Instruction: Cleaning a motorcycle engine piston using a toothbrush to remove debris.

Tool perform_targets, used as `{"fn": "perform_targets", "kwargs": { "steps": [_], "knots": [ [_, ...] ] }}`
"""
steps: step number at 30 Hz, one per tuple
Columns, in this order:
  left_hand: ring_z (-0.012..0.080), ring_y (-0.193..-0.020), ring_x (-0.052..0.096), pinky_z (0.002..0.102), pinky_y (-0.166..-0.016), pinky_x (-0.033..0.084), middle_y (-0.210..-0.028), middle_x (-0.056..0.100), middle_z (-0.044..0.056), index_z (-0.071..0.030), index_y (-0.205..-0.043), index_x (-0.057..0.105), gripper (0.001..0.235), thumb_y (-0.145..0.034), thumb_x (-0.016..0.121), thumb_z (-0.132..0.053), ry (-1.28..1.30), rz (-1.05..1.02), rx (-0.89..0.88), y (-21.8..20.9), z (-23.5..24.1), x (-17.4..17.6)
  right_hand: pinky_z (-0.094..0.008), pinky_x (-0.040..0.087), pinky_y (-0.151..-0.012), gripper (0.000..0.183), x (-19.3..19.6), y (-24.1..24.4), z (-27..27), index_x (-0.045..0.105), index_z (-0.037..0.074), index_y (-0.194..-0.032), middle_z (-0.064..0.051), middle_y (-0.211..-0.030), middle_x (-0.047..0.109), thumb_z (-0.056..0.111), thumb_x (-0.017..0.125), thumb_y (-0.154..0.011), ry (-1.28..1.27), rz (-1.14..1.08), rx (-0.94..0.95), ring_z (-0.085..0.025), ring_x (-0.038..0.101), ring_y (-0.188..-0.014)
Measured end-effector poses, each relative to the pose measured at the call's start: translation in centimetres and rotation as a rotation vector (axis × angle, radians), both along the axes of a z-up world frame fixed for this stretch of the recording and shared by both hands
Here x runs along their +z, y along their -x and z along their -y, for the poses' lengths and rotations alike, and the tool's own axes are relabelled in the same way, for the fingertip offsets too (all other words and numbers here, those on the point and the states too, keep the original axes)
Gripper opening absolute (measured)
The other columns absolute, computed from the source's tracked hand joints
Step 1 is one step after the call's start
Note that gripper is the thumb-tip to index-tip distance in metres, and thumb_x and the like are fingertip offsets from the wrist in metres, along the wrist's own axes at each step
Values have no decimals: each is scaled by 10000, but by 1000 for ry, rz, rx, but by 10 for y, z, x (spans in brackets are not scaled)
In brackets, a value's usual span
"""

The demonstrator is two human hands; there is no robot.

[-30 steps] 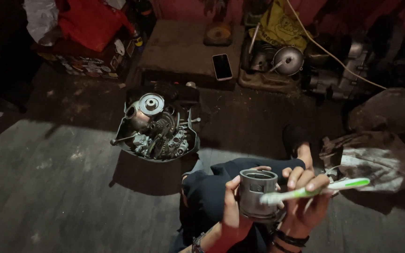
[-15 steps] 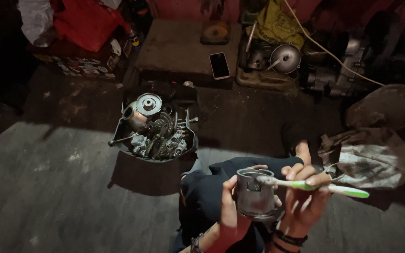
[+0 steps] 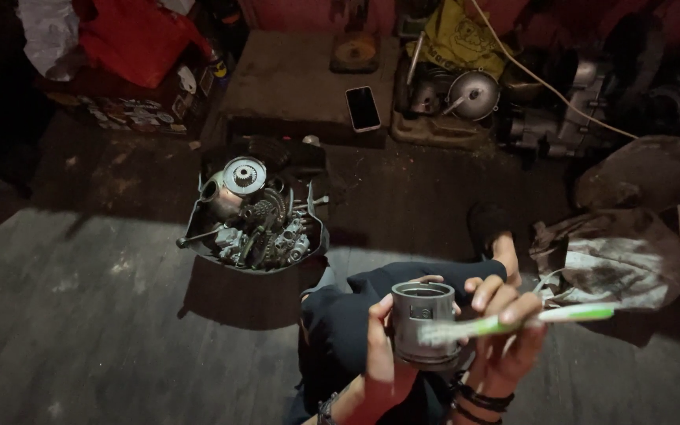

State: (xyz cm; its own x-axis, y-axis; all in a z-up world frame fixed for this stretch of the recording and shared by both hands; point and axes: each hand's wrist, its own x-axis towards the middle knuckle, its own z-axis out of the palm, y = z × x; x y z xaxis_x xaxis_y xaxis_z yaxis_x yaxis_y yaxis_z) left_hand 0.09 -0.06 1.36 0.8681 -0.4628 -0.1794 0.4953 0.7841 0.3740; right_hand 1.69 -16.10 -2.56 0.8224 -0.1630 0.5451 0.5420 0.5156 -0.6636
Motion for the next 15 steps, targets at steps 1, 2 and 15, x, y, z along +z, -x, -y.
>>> {"fn": "perform_targets", "kwargs": {
  "steps": [1,2,15],
  "knots": [
    [240,-892,690,371,-825,544,-1156,652,160,-33,-1503,474,682,-989,291,-443,0,0,0,0,1,-5,-409,436,-1014,297,-2,1,2,643,208,-985,29,-744,566,437,514,-1125,0,0,0,-154,570,-948],
    [255,-922,686,399,-846,556,-1168,633,158,-41,-1527,436,707,-973,310,-463,38,5,-18,0,1,-11,-406,420,-997,334,-5,2,3,643,206,-971,39,-715,539,458,495,-1132,-10,15,19,-146,558,-910],
    [281,-886,703,413,-800,575,-1152,628,176,-31,-1527,414,710,-984,301,-475,83,-1,-10,1,2,-13,-418,407,-992,355,-13,-2,6,653,188,-919,29,-667,528,372,440,-1135,-125,80,96,-163,577,-890]
  ]
}}
